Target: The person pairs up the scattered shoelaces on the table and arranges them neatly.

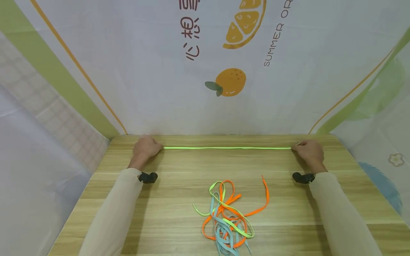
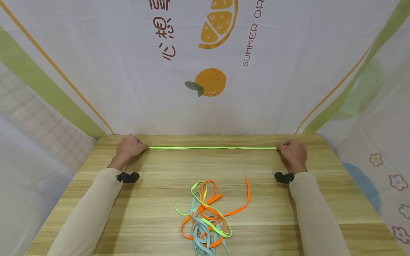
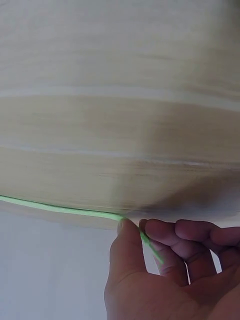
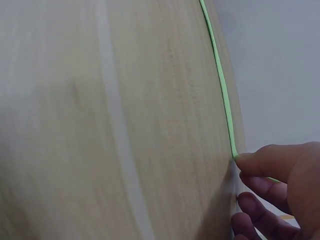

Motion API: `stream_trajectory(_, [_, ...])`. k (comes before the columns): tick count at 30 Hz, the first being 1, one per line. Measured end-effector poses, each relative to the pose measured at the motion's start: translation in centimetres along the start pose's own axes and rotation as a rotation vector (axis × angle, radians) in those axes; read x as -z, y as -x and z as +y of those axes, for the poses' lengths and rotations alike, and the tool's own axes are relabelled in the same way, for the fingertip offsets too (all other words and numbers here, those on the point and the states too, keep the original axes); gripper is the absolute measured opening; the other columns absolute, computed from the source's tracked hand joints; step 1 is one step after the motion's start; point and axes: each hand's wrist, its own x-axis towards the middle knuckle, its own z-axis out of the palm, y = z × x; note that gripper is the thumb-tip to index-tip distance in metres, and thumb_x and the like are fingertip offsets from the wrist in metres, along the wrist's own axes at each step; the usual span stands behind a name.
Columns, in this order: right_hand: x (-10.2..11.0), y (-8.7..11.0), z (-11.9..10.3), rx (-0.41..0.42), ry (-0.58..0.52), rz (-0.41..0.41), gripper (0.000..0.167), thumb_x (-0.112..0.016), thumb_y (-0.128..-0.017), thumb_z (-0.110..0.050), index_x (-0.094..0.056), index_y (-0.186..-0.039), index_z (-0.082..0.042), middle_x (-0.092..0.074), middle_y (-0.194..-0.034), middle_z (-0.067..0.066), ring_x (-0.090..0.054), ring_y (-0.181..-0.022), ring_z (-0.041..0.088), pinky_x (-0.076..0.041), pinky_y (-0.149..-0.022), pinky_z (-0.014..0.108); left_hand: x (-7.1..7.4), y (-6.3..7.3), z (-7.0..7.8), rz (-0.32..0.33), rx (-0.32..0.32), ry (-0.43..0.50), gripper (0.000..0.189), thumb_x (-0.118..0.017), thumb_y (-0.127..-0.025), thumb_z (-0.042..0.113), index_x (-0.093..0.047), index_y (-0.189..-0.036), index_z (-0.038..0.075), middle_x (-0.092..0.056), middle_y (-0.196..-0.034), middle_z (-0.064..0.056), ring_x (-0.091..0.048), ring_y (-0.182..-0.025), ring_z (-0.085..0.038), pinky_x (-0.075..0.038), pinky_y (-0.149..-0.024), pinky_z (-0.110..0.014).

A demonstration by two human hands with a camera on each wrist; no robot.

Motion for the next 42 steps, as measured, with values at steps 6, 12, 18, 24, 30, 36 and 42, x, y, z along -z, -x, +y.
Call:
stream_trajectory(6, [0.3, -0.1, 0.5, -0.022, 0.009, -0.004, 0.05, -0.069, -0.103, -0.036, -0.074, -0.125, 0.009, -0.069, -0.132, 0.034, -0.064, -0.116, 0.055, -0.055, -0.09, 0.06, 0.2, 0.3, -0.2, 0.017, 0.0, -0.004, 0.037, -0.069, -0.097, 0.039, -0.087, -0.11, 0.01, -0.068, -0.087, -0.01, -0.051, -0.069, -0.027, -0.043, -0.058, -0.04])
stream_trajectory(12, [0.7, -0.3, 1.6, -0.039, 0.0, -0.008, 0.055, -0.067, -0.102, -0.039, -0.071, -0.132, 0.007, -0.065, -0.138, 0.035, -0.062, -0.121, 0.056, -0.053, -0.095, 0.061, 0.5, 0.4, -1.0, 0.044, -0.012, -0.014, 0.039, -0.069, -0.096, 0.037, -0.086, -0.116, 0.009, -0.078, -0.11, -0.016, -0.06, -0.077, -0.029, -0.051, -0.062, -0.044])
stream_trajectory(18, [1.4, -0.1, 2.7, -0.041, 0.001, -0.021, 0.058, -0.065, -0.102, -0.04, -0.07, -0.135, 0.007, -0.064, -0.14, 0.034, -0.062, -0.12, 0.055, -0.053, -0.094, 0.059, -0.8, -2.8, -4.8, 0.061, -0.029, -0.023, 0.037, -0.074, -0.094, 0.04, -0.086, -0.115, 0.011, -0.078, -0.125, -0.016, -0.072, -0.1, -0.037, -0.058, -0.071, -0.049])
stream_trajectory(24, [2.1, 0.5, 3.5, -0.032, 0.001, -0.012, 0.056, -0.063, -0.102, -0.042, -0.071, -0.131, 0.006, -0.065, -0.136, 0.035, -0.061, -0.119, 0.056, -0.052, -0.094, 0.06, -0.5, -3.0, -6.6, 0.073, -0.043, -0.02, 0.037, -0.07, -0.095, 0.037, -0.084, -0.115, 0.009, -0.078, -0.122, -0.016, -0.072, -0.098, -0.035, -0.056, -0.064, -0.045])
stream_trajectory(30, [2.3, 1.7, 2.9, 0.03, -0.037, 0.015, 0.053, -0.064, -0.106, -0.041, -0.073, -0.127, 0.007, -0.069, -0.13, 0.034, -0.064, -0.113, 0.053, -0.052, -0.084, 0.055, 2.5, 3.2, -1.9, 0.086, -0.082, -0.004, 0.04, -0.066, -0.102, 0.032, -0.079, -0.125, 0.003, -0.076, -0.127, -0.02, -0.071, -0.109, -0.043, -0.059, -0.078, -0.053])
stream_trajectory(36, [2.1, 3.5, 1.3, 0.197, -0.047, 0.095, 0.041, -0.068, -0.105, -0.033, -0.078, -0.114, 0.006, -0.078, -0.109, 0.026, -0.072, -0.093, 0.042, -0.052, -0.07, 0.04, 3.1, 7.1, 1.4, 0.176, -0.247, 0.038, 0.038, -0.067, -0.104, 0.026, -0.077, -0.126, -0.003, -0.079, -0.118, -0.019, -0.074, -0.107, -0.04, -0.058, -0.085, -0.052])
stream_trajectory(42, [1.9, 5.9, -0.7, 0.341, -0.072, 0.143, 0.025, -0.076, -0.102, -0.025, -0.081, -0.104, 0.0, -0.079, -0.098, 0.017, -0.071, -0.084, 0.029, -0.05, -0.064, 0.028, 2.8, 9.4, 3.9, 0.225, -0.396, 0.068, 0.031, -0.071, -0.1, 0.021, -0.08, -0.118, -0.002, -0.081, -0.109, -0.016, -0.076, -0.098, -0.034, -0.06, -0.081, -0.051])
